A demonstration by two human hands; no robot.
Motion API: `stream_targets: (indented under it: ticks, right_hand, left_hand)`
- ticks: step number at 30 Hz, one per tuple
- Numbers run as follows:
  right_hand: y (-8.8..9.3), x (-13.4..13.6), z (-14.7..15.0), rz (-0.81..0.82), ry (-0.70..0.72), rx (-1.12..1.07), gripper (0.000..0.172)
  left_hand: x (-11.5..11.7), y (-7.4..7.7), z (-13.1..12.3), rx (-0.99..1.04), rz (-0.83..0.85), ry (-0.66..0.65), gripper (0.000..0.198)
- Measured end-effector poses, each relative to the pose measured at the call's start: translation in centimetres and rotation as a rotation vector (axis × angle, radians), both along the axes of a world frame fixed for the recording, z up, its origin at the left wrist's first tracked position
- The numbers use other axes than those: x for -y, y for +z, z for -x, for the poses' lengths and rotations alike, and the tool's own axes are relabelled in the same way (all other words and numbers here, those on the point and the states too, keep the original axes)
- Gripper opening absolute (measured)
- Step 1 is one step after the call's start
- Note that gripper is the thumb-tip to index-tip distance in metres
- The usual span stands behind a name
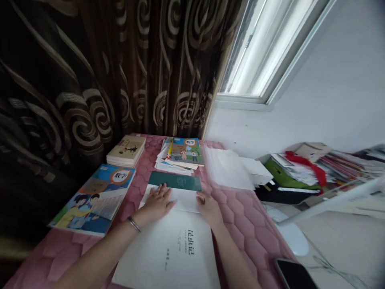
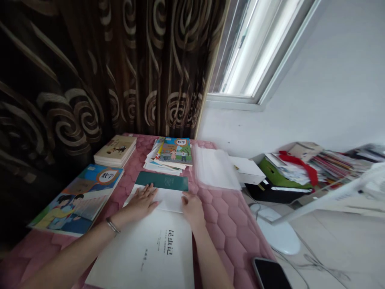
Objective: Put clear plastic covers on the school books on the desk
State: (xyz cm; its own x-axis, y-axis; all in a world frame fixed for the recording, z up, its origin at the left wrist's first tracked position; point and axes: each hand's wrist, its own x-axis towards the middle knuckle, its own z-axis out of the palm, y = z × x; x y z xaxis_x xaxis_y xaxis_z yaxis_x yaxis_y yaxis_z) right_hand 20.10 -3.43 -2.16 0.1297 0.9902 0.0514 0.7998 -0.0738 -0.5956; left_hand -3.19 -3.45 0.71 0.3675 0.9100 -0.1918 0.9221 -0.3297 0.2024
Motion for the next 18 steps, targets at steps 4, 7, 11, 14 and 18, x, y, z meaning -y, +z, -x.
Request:
stream_targets:
  ticks: [4, 7, 11, 14, 18]
  right_hand:
    - [0.6, 0.3, 0.6, 0.026, -0.004, 0.105, 0.039]
    - [1.6, 0.8, 0.9, 0.083, -0.003, 0.216, 0.039]
    - [3.8, 1.3, 1.6, 0.163, 0.031, 0.435, 0.038]
    - [5.4, 0.7, 2.7, 0.185, 0.158, 0.556, 0.034]
    - [5.7, -2.1, 5.9, 0.190, 0.404, 0.382, 0.048]
  left_hand:
    - [-0.6, 0.8, 0.2, -0.005, 0.094, -0.019, 0.070]
    - [-1.7, 1.5, 0.4, -0.007, 0.078, -0.053, 0.068]
    - [-3.4, 1.9, 0.2, 0.005, -0.096, -0.079, 0.047]
    - [-4.5, 1.5, -0.3, 0.021, -0.062, -0.128, 0.056]
    - [-5.6, 0.3, -0.8, 0.023, -0.019, -0.097, 0.076]
